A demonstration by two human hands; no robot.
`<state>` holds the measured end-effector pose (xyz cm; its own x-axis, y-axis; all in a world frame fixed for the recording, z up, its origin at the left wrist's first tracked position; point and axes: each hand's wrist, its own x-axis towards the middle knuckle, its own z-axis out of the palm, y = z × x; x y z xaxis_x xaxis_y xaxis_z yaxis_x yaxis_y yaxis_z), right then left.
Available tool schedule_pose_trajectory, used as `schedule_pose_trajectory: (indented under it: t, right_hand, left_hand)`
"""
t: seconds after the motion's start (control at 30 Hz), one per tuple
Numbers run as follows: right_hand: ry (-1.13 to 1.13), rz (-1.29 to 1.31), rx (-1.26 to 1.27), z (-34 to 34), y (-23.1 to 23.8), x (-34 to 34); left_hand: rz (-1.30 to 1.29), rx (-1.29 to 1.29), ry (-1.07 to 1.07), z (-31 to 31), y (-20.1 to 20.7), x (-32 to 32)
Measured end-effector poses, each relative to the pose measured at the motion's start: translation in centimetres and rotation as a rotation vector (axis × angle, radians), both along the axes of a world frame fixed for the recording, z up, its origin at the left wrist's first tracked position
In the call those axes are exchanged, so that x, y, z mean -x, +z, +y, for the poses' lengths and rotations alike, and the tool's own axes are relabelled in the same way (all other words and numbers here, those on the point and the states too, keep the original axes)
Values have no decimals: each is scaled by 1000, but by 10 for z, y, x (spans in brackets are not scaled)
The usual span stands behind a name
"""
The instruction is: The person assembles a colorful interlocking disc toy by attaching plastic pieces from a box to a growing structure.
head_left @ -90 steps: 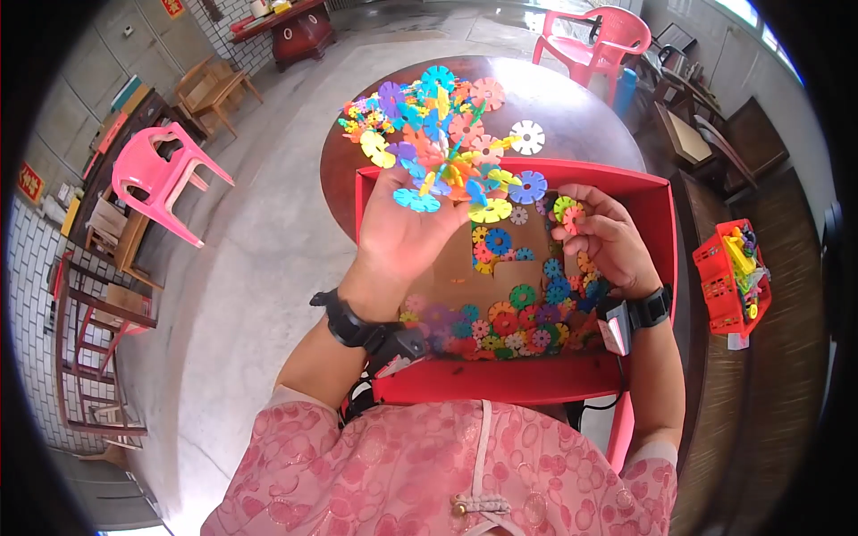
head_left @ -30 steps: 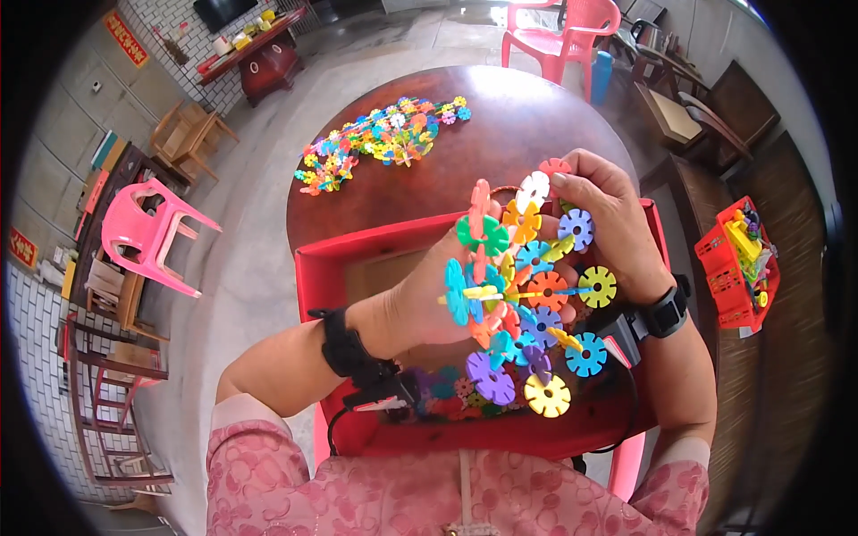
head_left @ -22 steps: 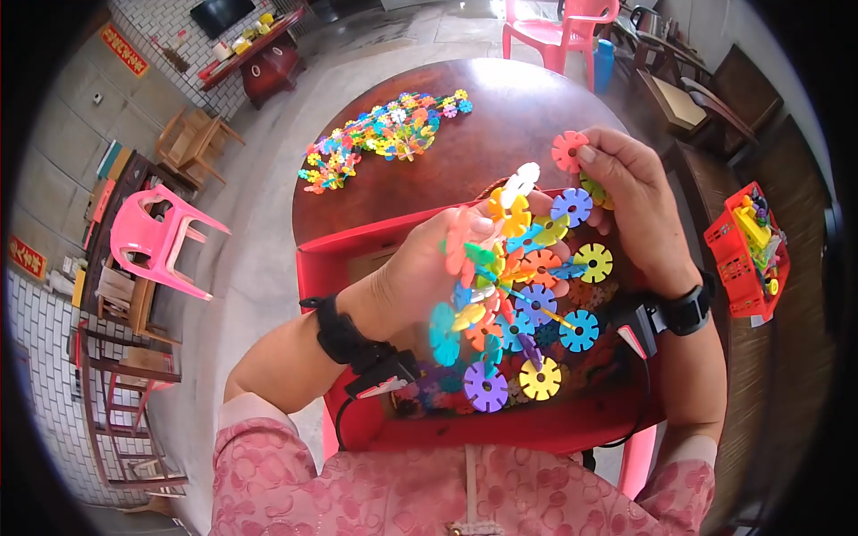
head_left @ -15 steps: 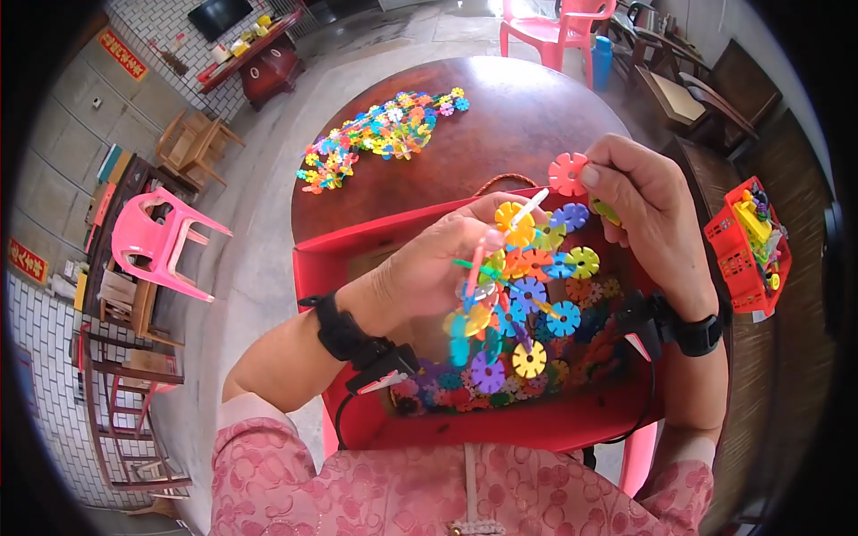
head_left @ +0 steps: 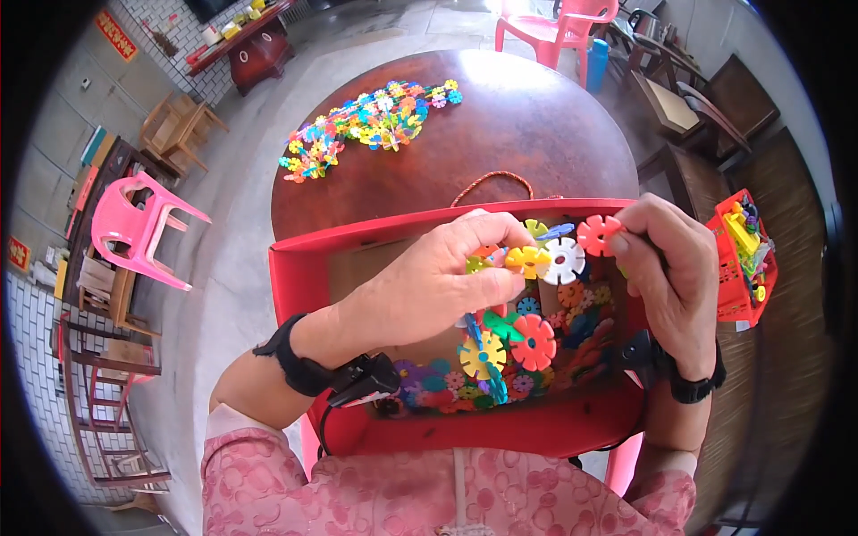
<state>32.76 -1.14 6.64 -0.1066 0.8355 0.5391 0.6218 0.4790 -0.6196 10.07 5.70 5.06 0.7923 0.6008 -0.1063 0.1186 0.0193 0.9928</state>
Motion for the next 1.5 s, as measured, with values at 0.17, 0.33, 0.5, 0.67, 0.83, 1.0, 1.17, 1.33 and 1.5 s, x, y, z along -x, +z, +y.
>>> schedule_pose_trajectory:
  t: [0.17,0.33,0.5,0.67,0.83,1.0,1.17,1.33,1.5]
  right_hand:
    - [-24,-12,29,-14,6,0]
    - [-27,-26,24,-16,4,8]
    - [-40,-34,13,-18,3,10]
    - [-38,-94,27,-21,4,9]
    - [-17,-94,34,-19,1,13]
    - [-64,-219,-95,-20,0,20]
    - [-57,-285,-168,-22,-1,22]
    - [-23,-267,-155,-19,-2,25]
    - [-14,-266,-96,-18,-1,27]
  left_hand:
    - [-65,-161,37,0,1,2]
    - [-41,-533,-10,5,-6,4]
    - [48,-570,5,-3,-5,6]
    - [67,-570,1,-7,-1,1]
    - [91,-721,20,-5,-7,2]
    - [42,-674,42,-7,-11,0]
    - [11,-689,89,-10,-13,-4]
    - [9,-763,146,-11,-15,-3]
    - [16,-778,132,-10,-19,-3]
